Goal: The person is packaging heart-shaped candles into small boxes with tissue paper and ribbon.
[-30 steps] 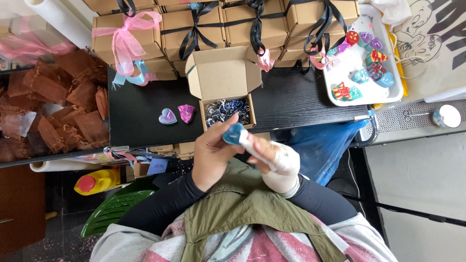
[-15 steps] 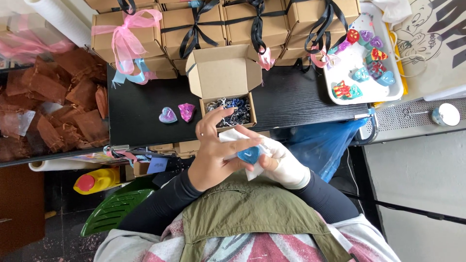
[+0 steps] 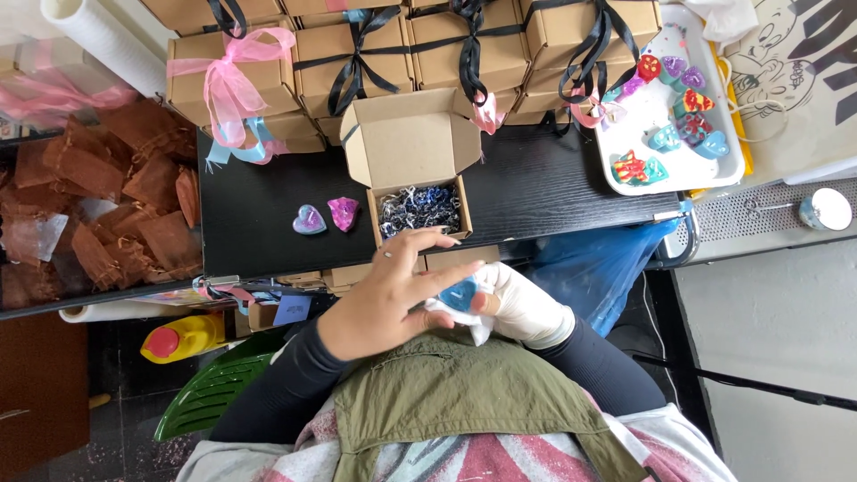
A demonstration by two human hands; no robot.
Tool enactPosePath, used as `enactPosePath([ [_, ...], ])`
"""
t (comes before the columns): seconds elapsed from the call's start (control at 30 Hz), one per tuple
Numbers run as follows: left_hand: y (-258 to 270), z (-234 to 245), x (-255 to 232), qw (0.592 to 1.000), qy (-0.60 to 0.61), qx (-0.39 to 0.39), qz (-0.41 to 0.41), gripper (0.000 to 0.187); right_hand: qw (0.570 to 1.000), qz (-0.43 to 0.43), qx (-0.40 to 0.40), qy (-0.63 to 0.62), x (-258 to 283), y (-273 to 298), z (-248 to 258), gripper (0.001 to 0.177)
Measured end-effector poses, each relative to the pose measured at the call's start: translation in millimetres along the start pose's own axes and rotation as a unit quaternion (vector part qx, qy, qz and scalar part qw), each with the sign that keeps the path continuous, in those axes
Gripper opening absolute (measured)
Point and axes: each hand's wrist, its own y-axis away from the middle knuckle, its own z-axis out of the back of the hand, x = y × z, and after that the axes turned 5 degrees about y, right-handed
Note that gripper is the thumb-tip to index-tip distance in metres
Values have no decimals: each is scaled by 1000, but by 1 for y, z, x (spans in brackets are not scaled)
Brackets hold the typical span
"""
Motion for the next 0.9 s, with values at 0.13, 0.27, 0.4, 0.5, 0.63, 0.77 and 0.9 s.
enactPosePath([
  [0.13, 1, 3, 1, 990, -139, 2, 3, 67, 997, 27, -52, 43, 6, -3, -13, 52],
  [0.27, 4, 0, -4, 991, -109, -73, 9, 66, 989, 60, -96, 94, -12, -5, 0, 37],
  [0.4, 12, -10, 6, 986, -95, -140, 6, 63, 987, 72, -94, 108, -11, -14, 1, 30],
  [0.5, 18, -14, 10, 986, -75, -145, 42, 58, 985, 55, -88, 139, -17, -17, 7, 28],
  [0.63, 19, -6, 3, 988, -34, -144, 43, 59, 981, 33, -59, 181, 3, -12, 8, 43],
  [0.77, 32, 4, 2, 967, -94, -234, 45, 56, 972, 23, -30, 231, 66, 19, 4, 93],
  [0.9, 63, 0, 28, 917, -237, -277, 164, 61, 882, 162, -232, 378, 78, 54, 56, 85],
])
